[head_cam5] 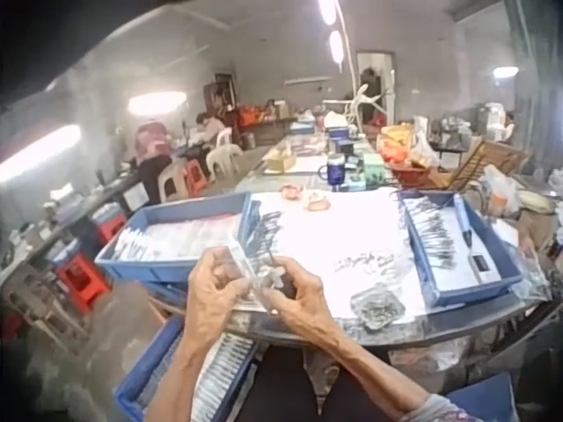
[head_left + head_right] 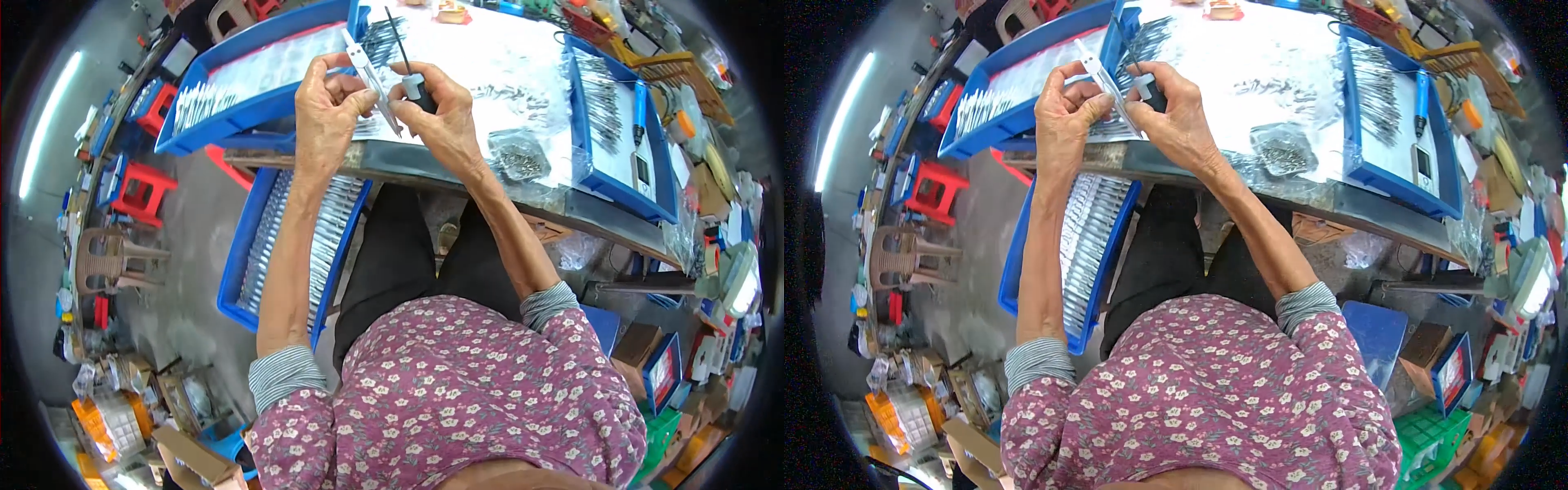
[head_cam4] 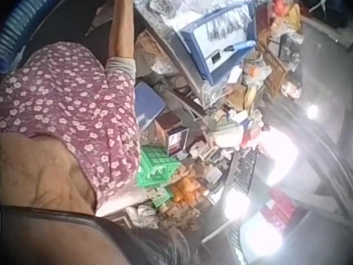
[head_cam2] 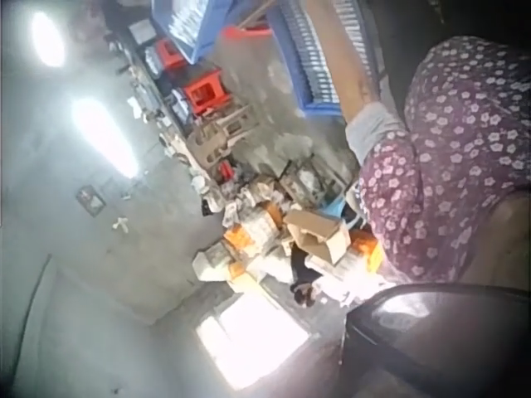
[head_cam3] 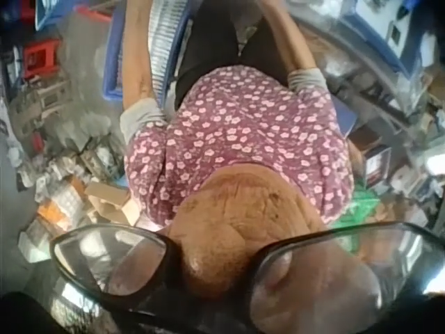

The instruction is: Assembling small white plastic hardware components using a screwdriver and wires.

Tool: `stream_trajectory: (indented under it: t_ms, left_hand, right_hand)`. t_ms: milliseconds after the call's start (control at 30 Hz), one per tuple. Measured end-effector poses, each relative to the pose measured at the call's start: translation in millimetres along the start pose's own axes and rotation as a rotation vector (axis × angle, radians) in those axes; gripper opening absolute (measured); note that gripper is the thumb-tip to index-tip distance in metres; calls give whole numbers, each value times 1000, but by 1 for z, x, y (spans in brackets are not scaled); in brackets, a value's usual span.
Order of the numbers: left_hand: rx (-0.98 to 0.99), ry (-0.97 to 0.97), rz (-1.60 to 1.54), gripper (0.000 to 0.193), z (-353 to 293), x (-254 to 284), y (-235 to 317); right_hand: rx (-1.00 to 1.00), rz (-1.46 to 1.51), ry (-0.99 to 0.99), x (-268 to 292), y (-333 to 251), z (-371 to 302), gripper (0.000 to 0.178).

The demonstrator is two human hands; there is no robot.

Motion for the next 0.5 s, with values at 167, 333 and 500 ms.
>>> stream_trajectory:
  t_ms: [167,333,500]
  left_hand:
    - [-36,-56,2,40,24,-17,4]
    - [-31,-122,-15,45,39,-28,2]
    - [-24,-132,17,45,44,-32,-3]
  right_hand:
    - [9,-79,70,25,0,5,36]
    - [1,-52,106,37,-6,9,35]
    - [47,-76,120,38,-1,11,35]
Point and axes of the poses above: each hand's wrist, its own z-axis towards the middle knuckle, its own x-axis out of the back of the hand, y = z × x, the point moved 2 cm from there along z, towards the middle knuckle, and after that the axes turned 11 degrees about -z, right-handed, at the moved point
